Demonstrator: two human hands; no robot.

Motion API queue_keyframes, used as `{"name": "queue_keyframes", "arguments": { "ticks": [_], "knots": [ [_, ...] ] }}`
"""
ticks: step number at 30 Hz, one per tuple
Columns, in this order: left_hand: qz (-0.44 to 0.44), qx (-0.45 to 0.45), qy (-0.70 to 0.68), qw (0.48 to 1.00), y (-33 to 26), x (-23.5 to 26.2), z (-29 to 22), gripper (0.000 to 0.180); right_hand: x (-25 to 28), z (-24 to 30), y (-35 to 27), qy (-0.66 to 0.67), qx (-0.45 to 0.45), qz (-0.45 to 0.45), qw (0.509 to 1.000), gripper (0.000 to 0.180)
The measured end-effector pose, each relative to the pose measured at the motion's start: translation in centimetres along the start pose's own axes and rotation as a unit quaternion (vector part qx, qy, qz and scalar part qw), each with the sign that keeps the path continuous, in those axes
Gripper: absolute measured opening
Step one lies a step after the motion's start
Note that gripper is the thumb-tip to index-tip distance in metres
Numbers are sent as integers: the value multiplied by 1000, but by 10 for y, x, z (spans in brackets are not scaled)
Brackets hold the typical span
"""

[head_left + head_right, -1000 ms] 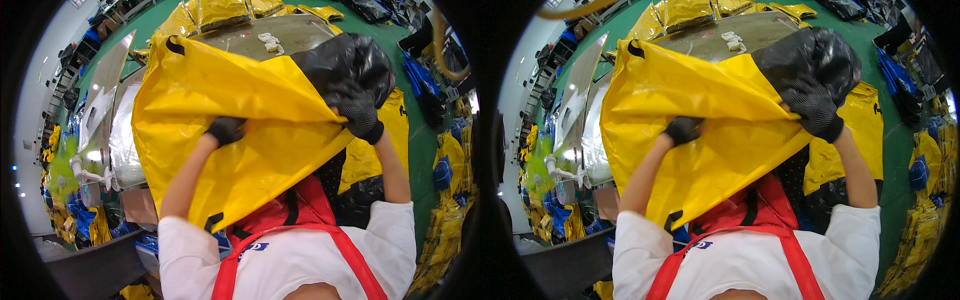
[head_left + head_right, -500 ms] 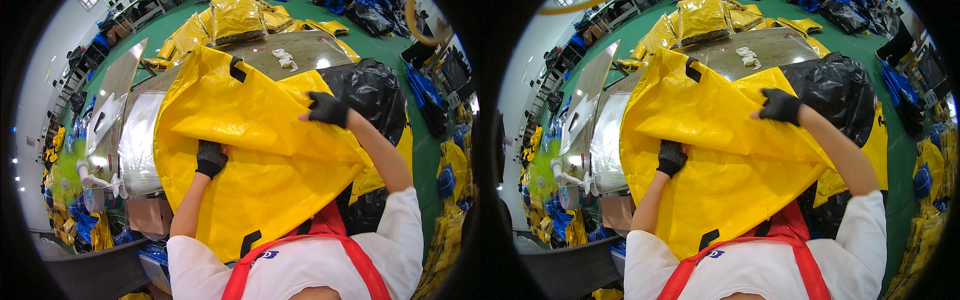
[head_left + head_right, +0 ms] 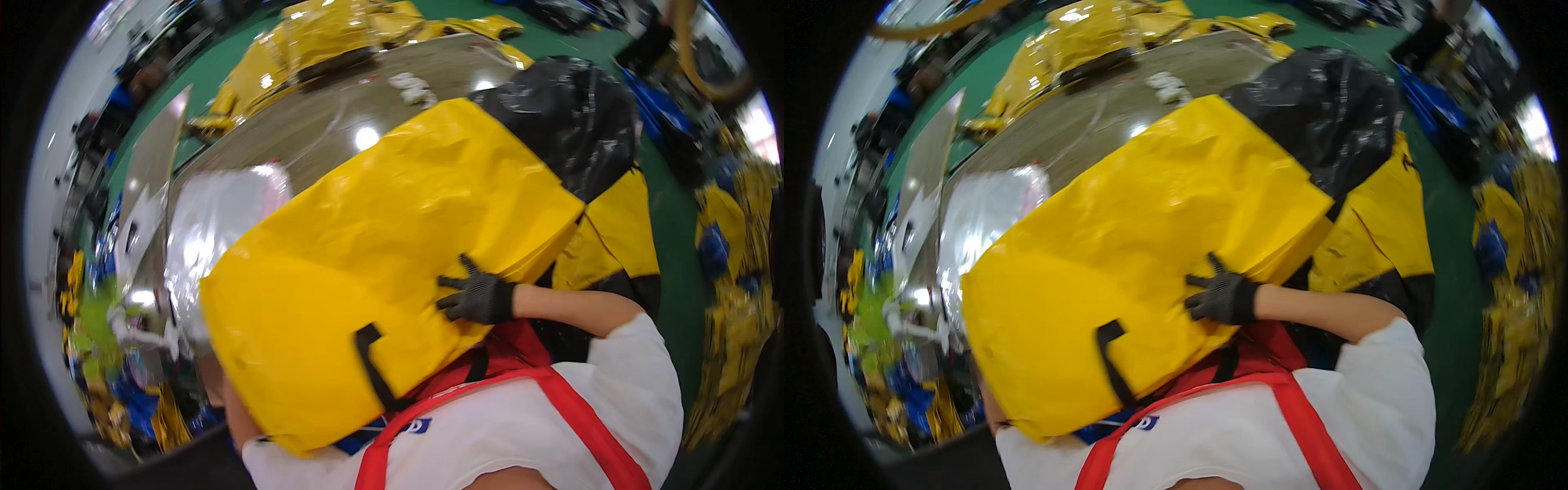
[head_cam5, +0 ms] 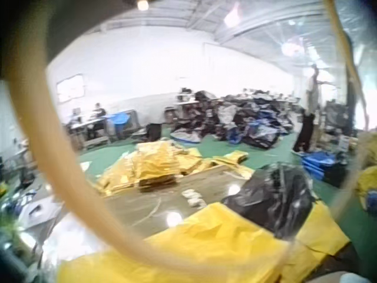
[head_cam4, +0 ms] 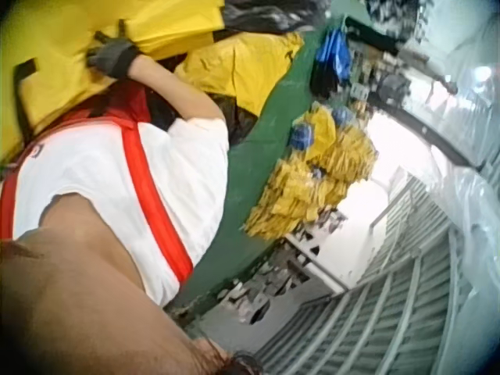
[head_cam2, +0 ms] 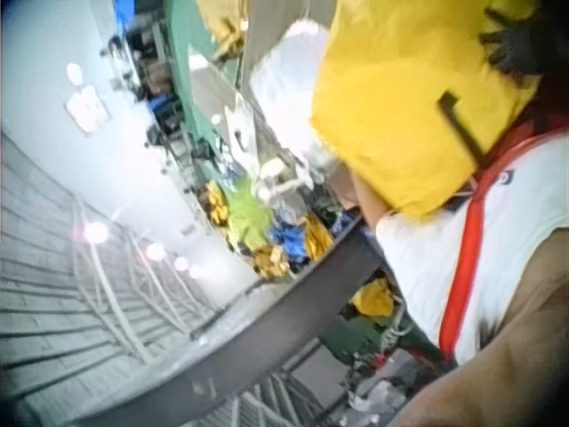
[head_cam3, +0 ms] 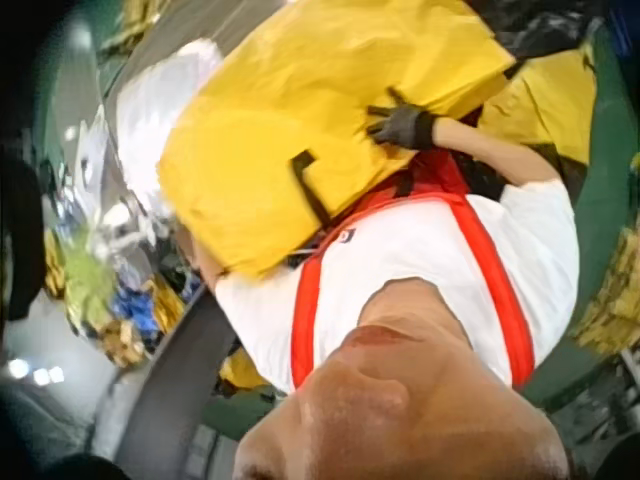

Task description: The person folds yellow and black delivery bags, places them into clear plastic bags, and sets the packaged items aside on a table. The process is repeated multiple times with consistent folding and bagging.

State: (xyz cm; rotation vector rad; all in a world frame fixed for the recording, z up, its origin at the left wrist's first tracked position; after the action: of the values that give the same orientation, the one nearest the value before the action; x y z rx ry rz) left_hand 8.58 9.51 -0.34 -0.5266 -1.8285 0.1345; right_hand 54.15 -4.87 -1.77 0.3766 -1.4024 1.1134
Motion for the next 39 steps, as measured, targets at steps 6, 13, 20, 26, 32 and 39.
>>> {"name": "queue_keyframes", "arguments": {
  "ticks": [6, 13, 20, 26, 32, 39],
  "knots": [
    [-85, 12, -51, 995, -69, 165, -64, 46, -2, 62, 64, 102, -46, 21, 993, 27],
    [-40, -266, 339, 902, 130, 51, -421, 57, 117, -25, -23, 169, -83, -17, 982, 51],
    [576, -266, 314, 706, 16, -27, -319, 110, 84, -326, -155, 38, -443, -64, 893, 91],
    [374, -330, 393, 772, -91, -72, -261, 81, 44, -355, -92, 94, -411, -181, 889, 88],
    [-126, -337, 24, 933, 51, 11, -438, 40, 70, -342, -111, 83, -446, -32, 891, 73],
    [-41, -320, 166, 932, 141, -114, -522, 92, 98, -372, -239, -172, -427, -274, 844, 54]
  ]
}}
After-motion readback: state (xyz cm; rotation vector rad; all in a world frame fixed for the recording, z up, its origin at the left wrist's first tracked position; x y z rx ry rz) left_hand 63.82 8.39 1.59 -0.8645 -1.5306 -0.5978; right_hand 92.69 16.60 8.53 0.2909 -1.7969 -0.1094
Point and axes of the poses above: each hand's wrist, its own y-axis towards the middle knuckle, its own x-axis out of the back of the hand, z = x × y, the point moved 9 cm from there along y, towards the middle knuckle, and after that the axes turned 6 degrees about z, right-handed, at the moved point
